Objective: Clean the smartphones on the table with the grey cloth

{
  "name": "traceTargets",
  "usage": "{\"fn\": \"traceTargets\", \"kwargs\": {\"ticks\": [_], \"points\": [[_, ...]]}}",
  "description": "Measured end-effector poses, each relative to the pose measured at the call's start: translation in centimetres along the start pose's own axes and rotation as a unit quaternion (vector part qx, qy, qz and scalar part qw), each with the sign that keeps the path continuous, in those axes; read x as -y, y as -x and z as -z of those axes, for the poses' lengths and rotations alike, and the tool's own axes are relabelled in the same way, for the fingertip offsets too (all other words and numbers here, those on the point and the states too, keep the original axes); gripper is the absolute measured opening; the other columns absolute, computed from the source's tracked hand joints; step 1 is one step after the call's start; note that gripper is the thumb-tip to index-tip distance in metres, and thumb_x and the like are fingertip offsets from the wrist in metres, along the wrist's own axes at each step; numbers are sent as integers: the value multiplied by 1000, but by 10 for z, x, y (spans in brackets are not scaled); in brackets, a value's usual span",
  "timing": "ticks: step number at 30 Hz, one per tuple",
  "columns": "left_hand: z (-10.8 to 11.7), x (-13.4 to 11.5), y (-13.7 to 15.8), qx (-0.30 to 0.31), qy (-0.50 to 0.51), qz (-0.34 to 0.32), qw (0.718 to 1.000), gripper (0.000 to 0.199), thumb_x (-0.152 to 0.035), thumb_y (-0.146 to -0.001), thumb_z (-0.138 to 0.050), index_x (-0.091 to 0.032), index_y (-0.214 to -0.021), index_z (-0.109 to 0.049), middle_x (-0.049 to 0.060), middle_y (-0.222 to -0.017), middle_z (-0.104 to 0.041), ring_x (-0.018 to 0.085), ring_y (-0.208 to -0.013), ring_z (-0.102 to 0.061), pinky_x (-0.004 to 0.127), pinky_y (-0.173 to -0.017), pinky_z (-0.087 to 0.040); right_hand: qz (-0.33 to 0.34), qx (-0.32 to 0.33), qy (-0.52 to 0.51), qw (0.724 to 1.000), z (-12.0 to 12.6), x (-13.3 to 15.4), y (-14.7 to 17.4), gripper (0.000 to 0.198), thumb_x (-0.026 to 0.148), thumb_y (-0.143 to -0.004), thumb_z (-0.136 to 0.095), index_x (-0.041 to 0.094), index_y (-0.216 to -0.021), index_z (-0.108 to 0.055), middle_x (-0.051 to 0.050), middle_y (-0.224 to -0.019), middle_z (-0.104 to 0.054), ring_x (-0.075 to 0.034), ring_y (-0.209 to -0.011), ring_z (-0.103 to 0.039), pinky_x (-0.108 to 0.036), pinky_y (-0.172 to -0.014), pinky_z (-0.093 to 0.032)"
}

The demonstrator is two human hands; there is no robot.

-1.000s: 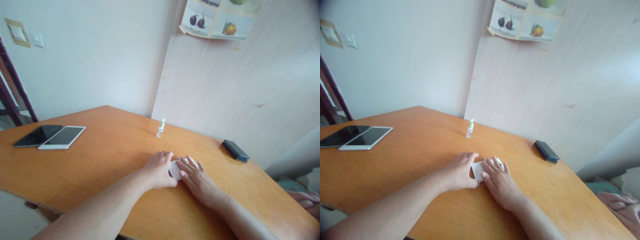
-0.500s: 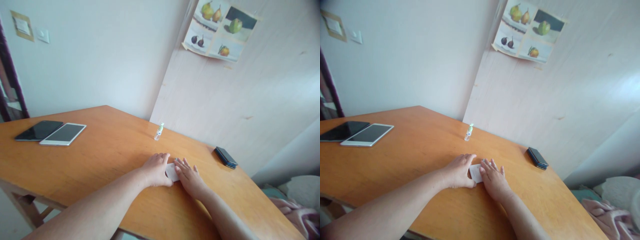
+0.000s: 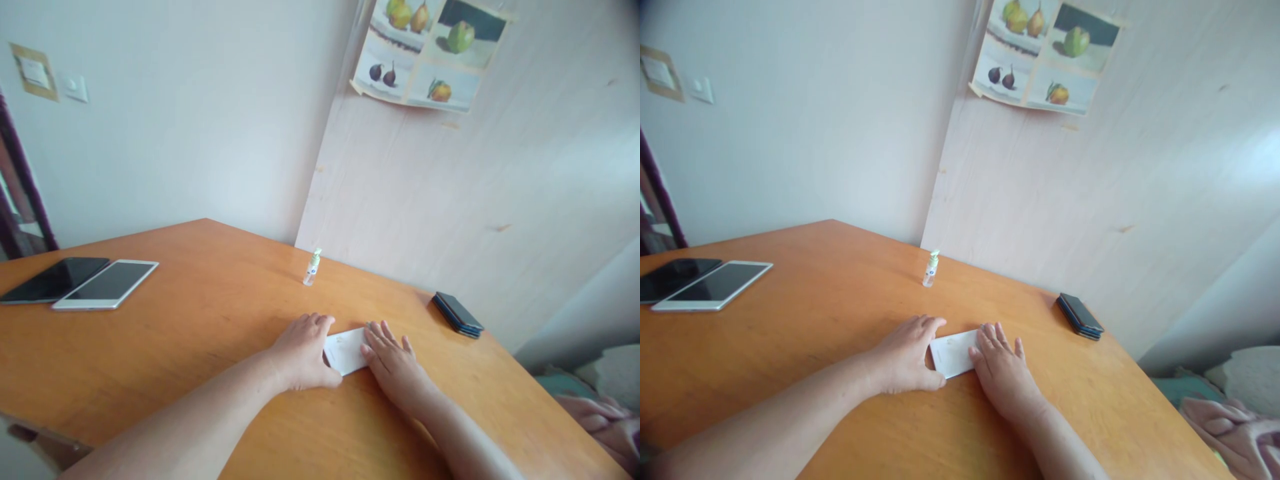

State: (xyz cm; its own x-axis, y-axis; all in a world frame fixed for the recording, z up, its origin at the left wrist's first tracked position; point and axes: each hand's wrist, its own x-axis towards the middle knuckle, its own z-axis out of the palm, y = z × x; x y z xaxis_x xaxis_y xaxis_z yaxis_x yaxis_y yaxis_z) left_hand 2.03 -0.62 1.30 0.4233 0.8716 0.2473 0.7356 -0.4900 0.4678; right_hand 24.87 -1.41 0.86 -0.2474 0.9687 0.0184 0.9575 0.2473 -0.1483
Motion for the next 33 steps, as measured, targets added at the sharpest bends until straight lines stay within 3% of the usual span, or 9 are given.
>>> {"fn": "traceTargets", "kwargs": {"ticks": [4, 6, 10, 13, 17, 21, 25, 27, 33], "points": [[-1, 2, 0, -7, 3, -9, 1000, 67, -46, -60, -71, -19, -119, -53, 12, -113, -60, 32, -107, -56, 41, -92, -45, 175, 45, -63, 982, 14, 37, 23, 55, 49, -101, -26, 29, -152, -28, -2, -158, -25, -25, -148, -14, -55, -119, -5], [-1, 3, -1, -11, 3, -13, 1000, 59, -47, -62, -70, -20, -113, -56, 11, -109, -60, 30, -103, -57, 39, -89, -45, 209, 44, -91, 973, 18, 43, 26, 54, 46, -102, -29, 29, -152, -27, -3, -158, -28, -25, -146, -20, -54, -119, -7], [-1, 3, -2, -11, -6, -18, 1000, 49, -47, -59, -73, -24, -100, -60, 7, -100, -59, 29, -96, -57, 36, -81, -46, 181, -45, -138, 973, 14, 24, 15, 43, 38, -100, -38, 23, -136, -54, -8, -141, -54, -25, -131, -47, -46, -114, -28], [0, 2, -2, -4, -9, -13, 1000, 45, -46, -57, -75, -24, -94, -61, 6, -97, -57, 28, -95, -56, 35, -79, -46, 120, -120, -191, 967, 5, 6, 2, 30, 33, -95, -47, 23, -114, -67, -8, -108, -70, -22, -101, -63, -35, -90, -48], [1, 2, -2, 1, -8, -10, 1000, 47, -47, -57, -75, -25, -96, -62, 6, -99, -57, 28, -97, -55, 35, -80, -46, 56, -136, -211, 966, -3, -4, -7, 24, 31, -88, -56, 23, -107, -68, -4, -88, -66, -18, -78, -62, -28, -71, -48], [1, 4, -2, 6, -10, -15, 1000, 47, -49, -59, -74, -26, -98, -63, 5, -100, -57, 28, -98, -55, 35, -83, -46, 6, -139, -159, 977, -3, -18, -15, 17, 29, -87, -54, 23, -87, -69, -3, -87, -63, -17, -79, -61, -27, -72, -45], [0, 7, -1, 10, -17, -18, 1000, 47, -52, -61, -73, -26, -99, -63, 5, -99, -56, 27, -98, -55, 35, -83, -46, -52, -155, -112, 980, 4, -28, -16, 16, 24, -87, -51, 21, -85, -67, -4, -87, -61, -18, -82, -60, -27, -75, -43], [0, 7, -2, 11, -21, -19, 1000, 48, -52, -62, -73, -26, -101, -63, 5, -101, -56, 27, -98, -55, 34, -83, -46, -31, -152, -119, 981, 5, -18, -10, 15, 23, -87, -52, 21, -88, -67, -5, -89, -60, -17, -82, -60, -27, -75, -43], [2, 7, -2, 19, -23, -17, 999, 49, -54, -64, -72, -26, -104, -63, 5, -101, -57, 26, -97, -55, 34, -83, -46, 152, -79, -160, 972, 1, 33, 10, 12, 23, -88, -55, 23, -92, -66, -3, -97, -61, -15, -81, -58, -24, -72, -42]]}}
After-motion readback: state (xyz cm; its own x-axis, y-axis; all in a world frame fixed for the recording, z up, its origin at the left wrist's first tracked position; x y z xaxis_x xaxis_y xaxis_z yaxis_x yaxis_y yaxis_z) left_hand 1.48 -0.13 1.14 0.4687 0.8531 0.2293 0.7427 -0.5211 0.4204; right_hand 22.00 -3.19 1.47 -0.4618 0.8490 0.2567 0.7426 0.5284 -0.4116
